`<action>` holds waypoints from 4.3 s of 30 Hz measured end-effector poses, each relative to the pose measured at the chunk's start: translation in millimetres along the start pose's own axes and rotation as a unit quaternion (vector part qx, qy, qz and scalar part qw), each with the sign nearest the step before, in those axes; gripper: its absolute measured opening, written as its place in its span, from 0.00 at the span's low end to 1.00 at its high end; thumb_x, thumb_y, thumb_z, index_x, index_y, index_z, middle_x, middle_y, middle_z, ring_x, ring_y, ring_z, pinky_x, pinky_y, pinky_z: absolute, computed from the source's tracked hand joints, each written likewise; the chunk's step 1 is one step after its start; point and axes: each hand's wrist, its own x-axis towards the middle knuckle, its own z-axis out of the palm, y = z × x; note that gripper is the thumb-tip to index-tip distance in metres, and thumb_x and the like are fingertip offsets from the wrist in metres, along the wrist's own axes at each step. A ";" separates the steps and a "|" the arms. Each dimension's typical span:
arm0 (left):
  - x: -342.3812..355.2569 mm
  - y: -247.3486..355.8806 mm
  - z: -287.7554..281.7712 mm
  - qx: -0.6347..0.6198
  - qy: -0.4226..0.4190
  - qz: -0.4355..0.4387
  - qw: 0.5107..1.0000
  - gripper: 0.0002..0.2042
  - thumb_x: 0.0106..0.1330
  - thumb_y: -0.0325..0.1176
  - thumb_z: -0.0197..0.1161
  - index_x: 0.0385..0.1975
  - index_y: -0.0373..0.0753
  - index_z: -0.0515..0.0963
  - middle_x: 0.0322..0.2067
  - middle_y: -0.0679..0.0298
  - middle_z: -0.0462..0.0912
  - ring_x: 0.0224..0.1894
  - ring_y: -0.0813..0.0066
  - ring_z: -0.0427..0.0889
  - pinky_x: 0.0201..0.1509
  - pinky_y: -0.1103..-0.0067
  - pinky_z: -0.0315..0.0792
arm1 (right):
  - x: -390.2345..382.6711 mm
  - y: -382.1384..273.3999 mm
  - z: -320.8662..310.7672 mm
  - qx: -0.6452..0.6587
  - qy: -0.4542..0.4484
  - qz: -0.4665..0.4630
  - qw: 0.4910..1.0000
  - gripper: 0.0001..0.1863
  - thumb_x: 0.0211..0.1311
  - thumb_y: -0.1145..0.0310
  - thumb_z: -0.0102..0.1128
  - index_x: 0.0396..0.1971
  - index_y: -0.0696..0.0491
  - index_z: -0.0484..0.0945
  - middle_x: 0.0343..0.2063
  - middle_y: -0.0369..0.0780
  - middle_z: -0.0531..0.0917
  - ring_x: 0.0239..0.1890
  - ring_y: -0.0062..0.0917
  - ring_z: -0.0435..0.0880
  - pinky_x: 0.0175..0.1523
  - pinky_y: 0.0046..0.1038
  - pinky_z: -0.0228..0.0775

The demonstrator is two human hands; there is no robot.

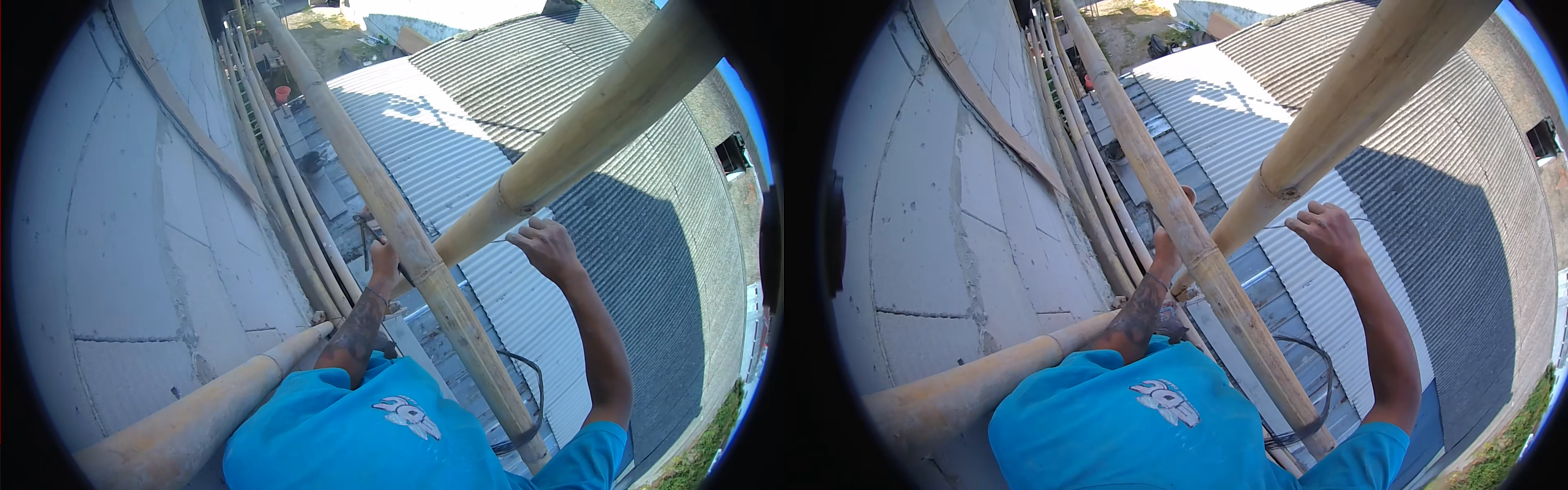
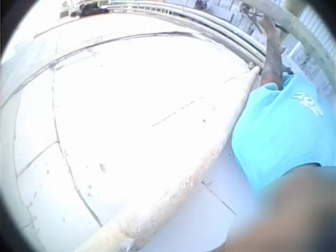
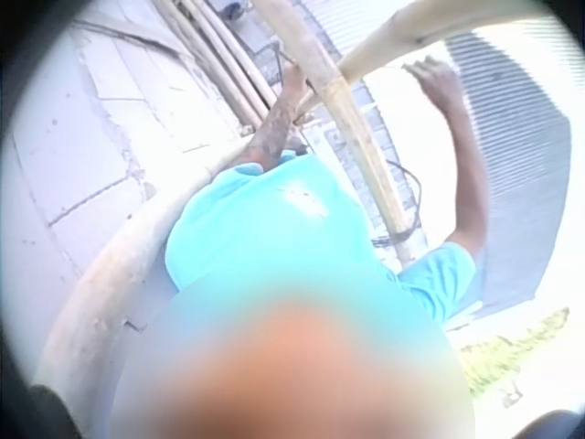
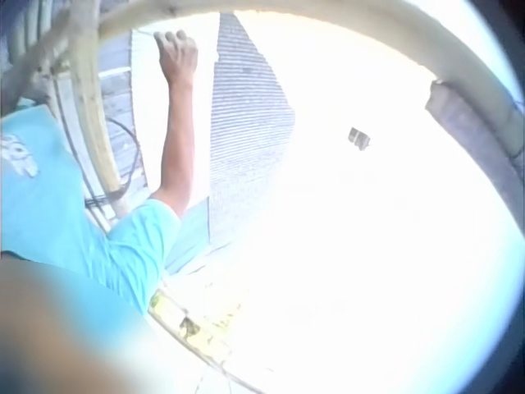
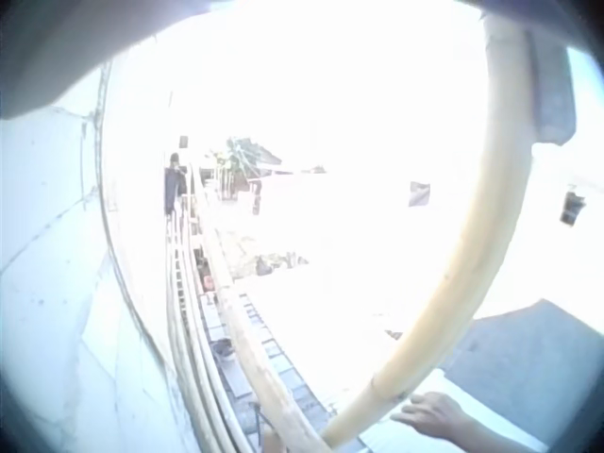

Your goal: Using wire and pliers to secure bamboo poles for a scaffolding structure at height.

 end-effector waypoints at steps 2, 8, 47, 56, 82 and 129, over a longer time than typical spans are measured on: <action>-6.1 14.1 14.3 -0.100 -0.030 0.000 0.994 0.16 0.53 0.41 0.68 0.24 0.44 0.65 0.15 0.72 0.65 0.15 0.84 0.64 0.17 0.84 0.59 | -3.8 0.2 2.7 0.013 0.000 -0.001 1.000 0.07 0.47 0.72 0.54 0.27 0.46 0.78 0.19 0.29 0.74 0.29 0.19 0.74 0.33 0.22 0.69; 6.8 37.8 4.1 -0.132 -0.127 -0.060 0.981 0.12 0.57 0.43 0.64 0.28 0.44 0.71 0.19 0.73 0.68 0.17 0.81 0.68 0.20 0.82 0.65 | -11.4 1.9 -0.2 -0.005 0.014 -0.013 1.000 0.08 0.46 0.72 0.54 0.27 0.45 0.78 0.17 0.30 0.71 0.27 0.19 0.72 0.32 0.23 0.68; -129.3 160.1 67.0 0.439 -0.299 0.315 0.787 0.04 0.56 0.25 0.62 0.27 0.31 0.78 0.24 0.61 0.79 0.23 0.77 0.75 0.27 0.79 0.69 | -3.0 -103.6 11.9 0.261 -0.048 0.351 0.898 0.10 0.58 0.67 0.46 0.31 0.55 0.75 0.21 0.47 0.78 0.28 0.41 0.80 0.31 0.41 0.70; -133.3 180.2 87.8 0.548 -0.373 0.310 0.681 0.06 0.53 0.27 0.63 0.28 0.32 0.78 0.25 0.55 0.79 0.27 0.60 0.79 0.33 0.74 0.72 | 29.9 -124.0 -34.9 0.473 -0.011 0.409 0.780 0.23 0.53 0.54 0.56 0.43 0.55 0.75 0.27 0.47 0.79 0.32 0.38 0.80 0.39 0.36 0.70; -165.1 115.2 67.9 0.291 -0.125 0.383 0.868 0.13 0.69 0.36 0.49 0.31 0.33 0.77 0.24 0.70 0.73 0.20 0.88 0.65 0.22 0.89 0.60 | 26.7 -128.7 -8.1 0.670 0.085 0.464 0.574 0.13 0.63 0.67 0.49 0.29 0.62 0.79 0.11 0.35 0.73 0.12 0.13 0.67 0.19 0.19 0.58; -167.1 167.6 81.2 0.358 -0.260 -0.028 0.896 0.10 0.66 0.35 0.52 0.33 0.34 0.72 0.18 0.69 0.72 0.19 0.88 0.67 0.21 0.88 0.60 | -0.1 -273.9 -18.5 0.389 0.015 0.195 0.900 0.20 0.61 0.70 0.47 0.53 0.57 0.66 0.29 0.46 0.78 0.25 0.36 0.78 0.28 0.35 0.70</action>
